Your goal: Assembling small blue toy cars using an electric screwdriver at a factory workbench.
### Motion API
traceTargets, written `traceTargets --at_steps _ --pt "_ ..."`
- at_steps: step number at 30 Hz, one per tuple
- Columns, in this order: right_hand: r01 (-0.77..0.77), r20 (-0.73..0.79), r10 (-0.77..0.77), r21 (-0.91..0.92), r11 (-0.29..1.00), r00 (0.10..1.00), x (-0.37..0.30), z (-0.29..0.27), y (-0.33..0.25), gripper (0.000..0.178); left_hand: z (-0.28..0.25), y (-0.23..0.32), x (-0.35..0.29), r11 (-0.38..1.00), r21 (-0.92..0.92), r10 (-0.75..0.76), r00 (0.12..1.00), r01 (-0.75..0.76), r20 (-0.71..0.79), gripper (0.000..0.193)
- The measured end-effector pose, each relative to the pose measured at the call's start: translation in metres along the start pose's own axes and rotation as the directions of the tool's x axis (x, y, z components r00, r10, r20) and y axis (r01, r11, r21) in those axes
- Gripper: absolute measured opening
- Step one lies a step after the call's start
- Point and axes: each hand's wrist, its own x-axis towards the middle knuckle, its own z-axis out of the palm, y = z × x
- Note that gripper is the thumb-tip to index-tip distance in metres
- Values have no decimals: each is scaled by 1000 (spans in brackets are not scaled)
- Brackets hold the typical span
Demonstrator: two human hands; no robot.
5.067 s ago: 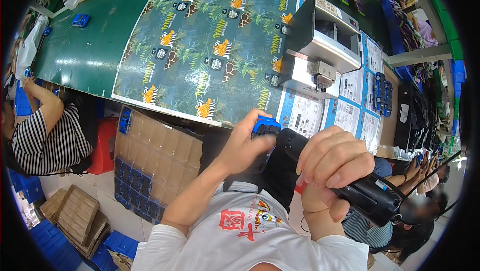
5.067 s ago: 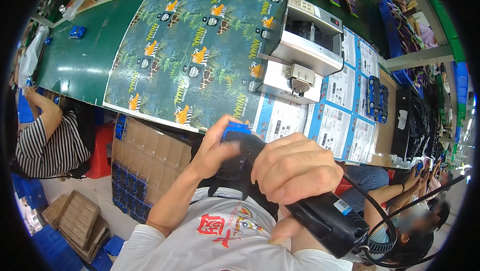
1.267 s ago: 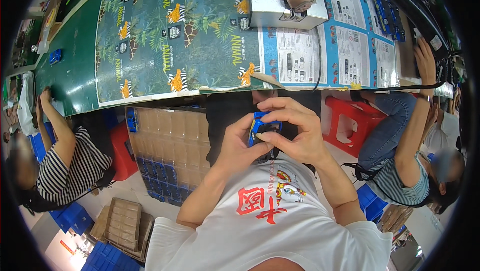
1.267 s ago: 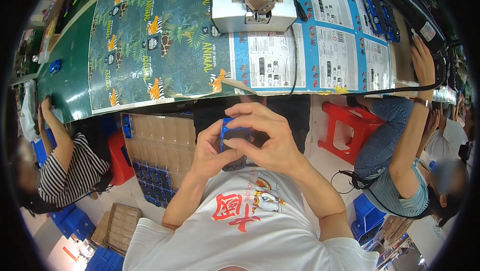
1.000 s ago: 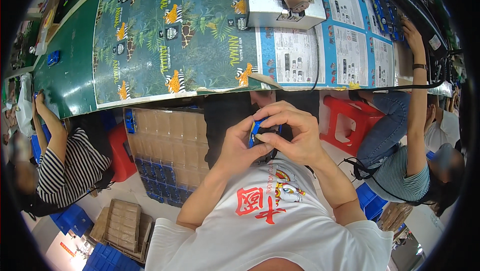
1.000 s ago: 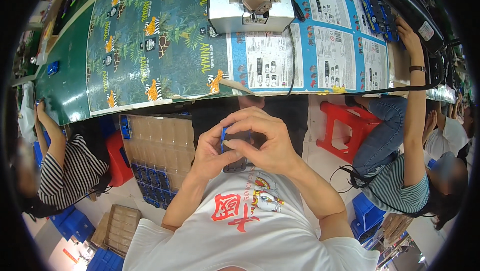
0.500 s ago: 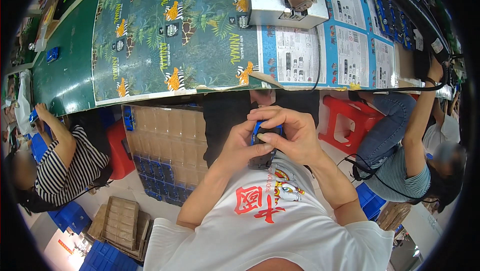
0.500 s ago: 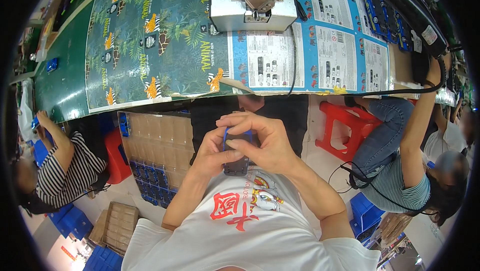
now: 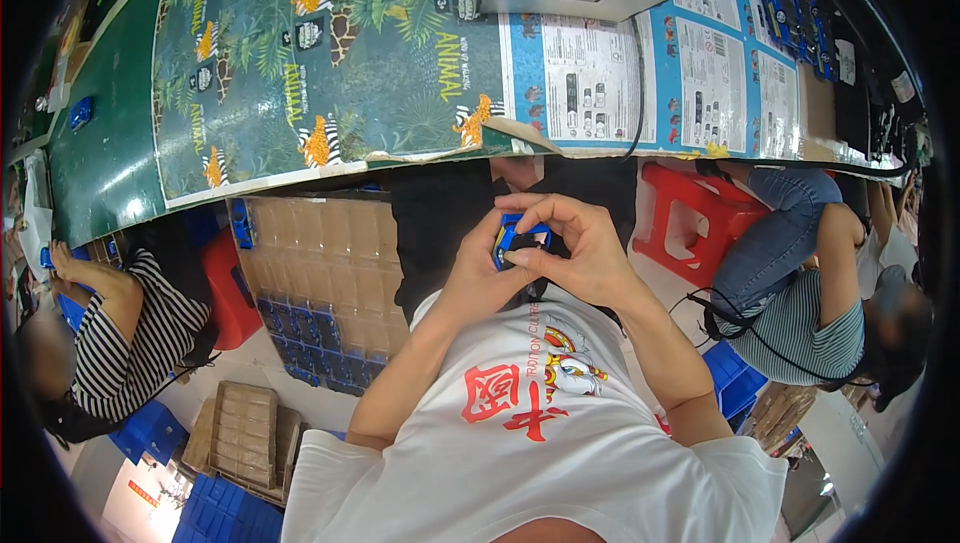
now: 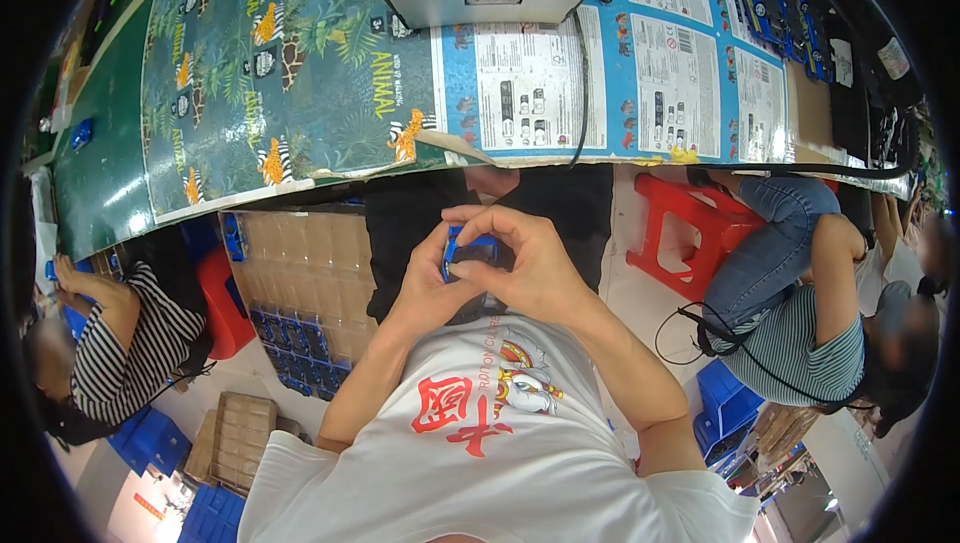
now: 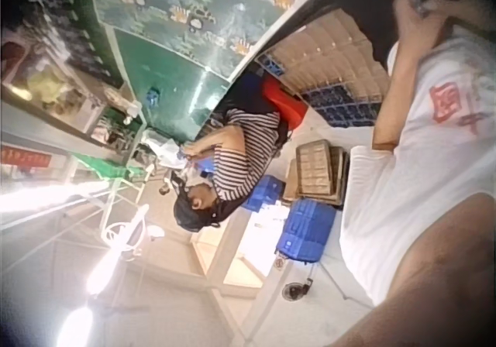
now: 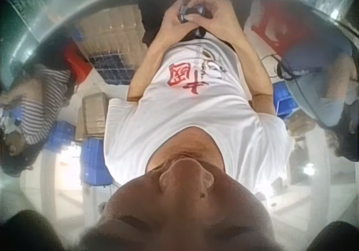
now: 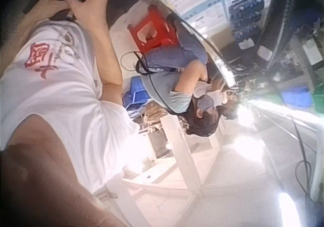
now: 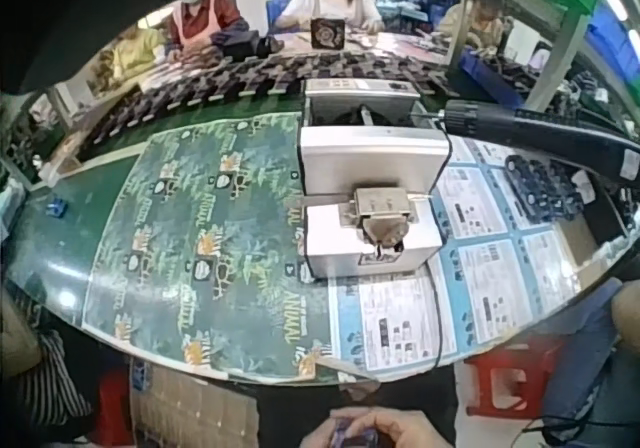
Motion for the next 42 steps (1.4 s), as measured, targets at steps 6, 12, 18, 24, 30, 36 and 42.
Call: traceTargets --at_steps 6,12,18,24,30,36,42 --pt "-20 -74 11 -123 992 997 -5 1 7 23 3 -2 -1 997 33 -67 998 68 -13 46" --pt "-4 -90 -19 -252 968 996 -12 0 19 21 7 -22 -4 995 -45 -92 996 93 16 48" --pt "-38 -120 14 -201 979 993 -13 4 25 21 3 -27 -3 992 -79 -93 995 96 37 53" --pt "37 -114 -60 -193 980 992 -21 3 27 21 -5 -40 -3 985 -149 -77 993 90 92 62" --pt "86 -131 -101 -113 990 986 -24 -4 35 18 -10 -37 -1 969 -209 -93 978 132 187 72" --pt "51 -87 -55 -48 998 995 -23 -9 39 20 -9 -40 0 974 -188 -90 979 124 182 68" --pt "142 -191 -167 -136 980 967 -16 -11 50 36 -11 -41 1 970 -188 -127 981 154 147 50"
